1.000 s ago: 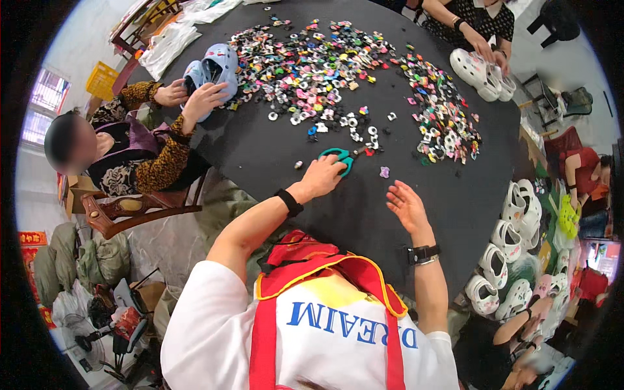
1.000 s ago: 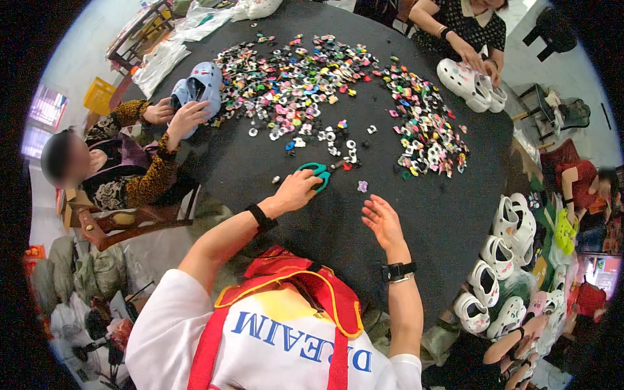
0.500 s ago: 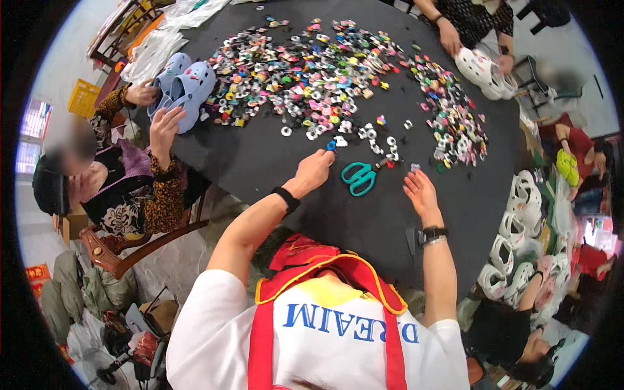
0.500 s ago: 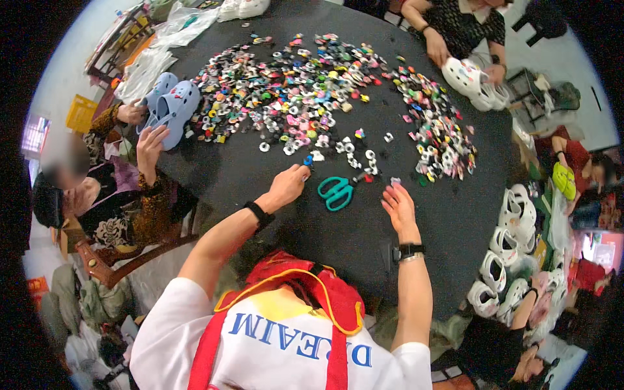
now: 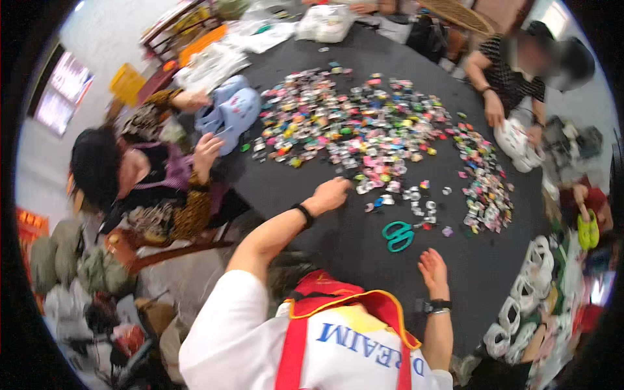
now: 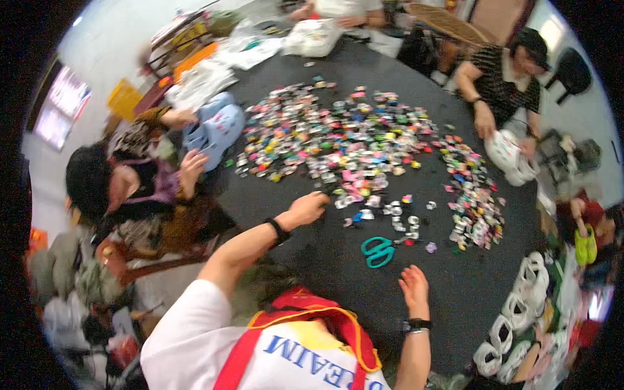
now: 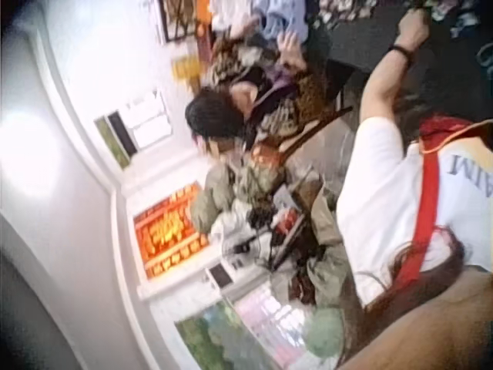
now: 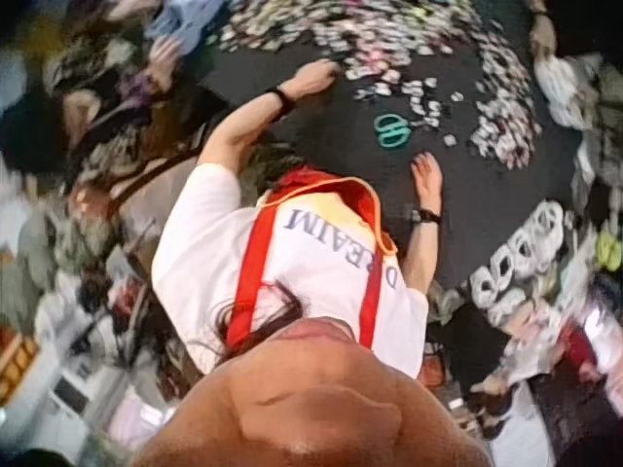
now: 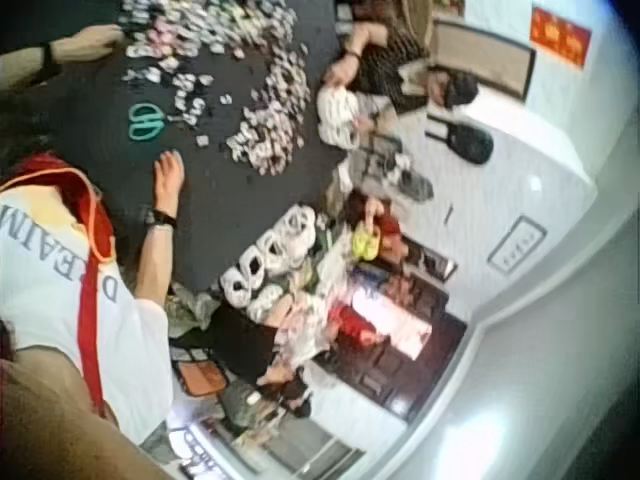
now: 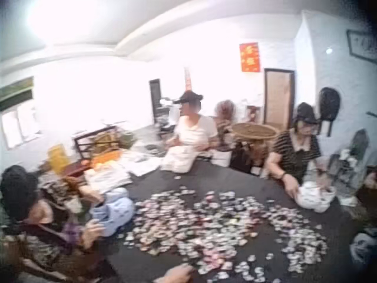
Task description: Attaching decorative charms to rubber clogs and then placing the finished shoes into plastic bags.
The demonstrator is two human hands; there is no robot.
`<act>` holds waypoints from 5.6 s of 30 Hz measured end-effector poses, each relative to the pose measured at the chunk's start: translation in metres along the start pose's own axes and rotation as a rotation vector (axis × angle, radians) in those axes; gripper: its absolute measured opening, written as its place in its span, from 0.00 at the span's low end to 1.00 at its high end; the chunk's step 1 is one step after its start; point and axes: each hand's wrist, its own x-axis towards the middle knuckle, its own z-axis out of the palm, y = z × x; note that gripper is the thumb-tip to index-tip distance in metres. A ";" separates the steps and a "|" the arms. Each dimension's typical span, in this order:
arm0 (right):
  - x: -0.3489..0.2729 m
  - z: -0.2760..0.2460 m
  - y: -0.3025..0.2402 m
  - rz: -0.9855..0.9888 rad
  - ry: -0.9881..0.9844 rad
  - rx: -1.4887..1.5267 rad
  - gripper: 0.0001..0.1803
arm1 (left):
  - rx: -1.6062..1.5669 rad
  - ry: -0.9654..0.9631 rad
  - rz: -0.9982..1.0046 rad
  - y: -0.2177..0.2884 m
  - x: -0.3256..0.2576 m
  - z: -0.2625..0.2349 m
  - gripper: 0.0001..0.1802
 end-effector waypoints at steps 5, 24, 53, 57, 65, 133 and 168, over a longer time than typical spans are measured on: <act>-0.004 0.015 0.013 0.000 -0.033 0.021 0.18 | -0.022 0.013 -0.056 0.028 -0.008 0.024 0.20; -0.134 -0.155 0.010 -0.186 0.348 0.027 0.19 | -0.087 -0.324 0.505 0.202 -0.029 0.126 0.18; -0.186 -0.168 0.073 -0.093 0.167 -0.046 0.11 | -0.104 -0.282 0.235 0.188 -0.169 0.103 0.18; -0.180 -0.128 0.069 -0.046 0.044 -0.229 0.11 | -0.124 -0.071 0.034 0.118 -0.231 0.096 0.16; -0.136 -0.030 0.078 0.104 -0.223 -0.559 0.11 | -0.341 0.057 -0.574 0.027 -0.414 0.134 0.18; 0.031 0.312 0.385 0.220 -0.710 -1.139 0.44 | 0.133 0.965 -0.617 -0.277 -0.440 0.128 0.11; -0.008 0.155 0.514 0.161 -1.595 -2.580 0.29 | -0.874 -0.042 -0.841 -0.262 -0.490 0.375 0.36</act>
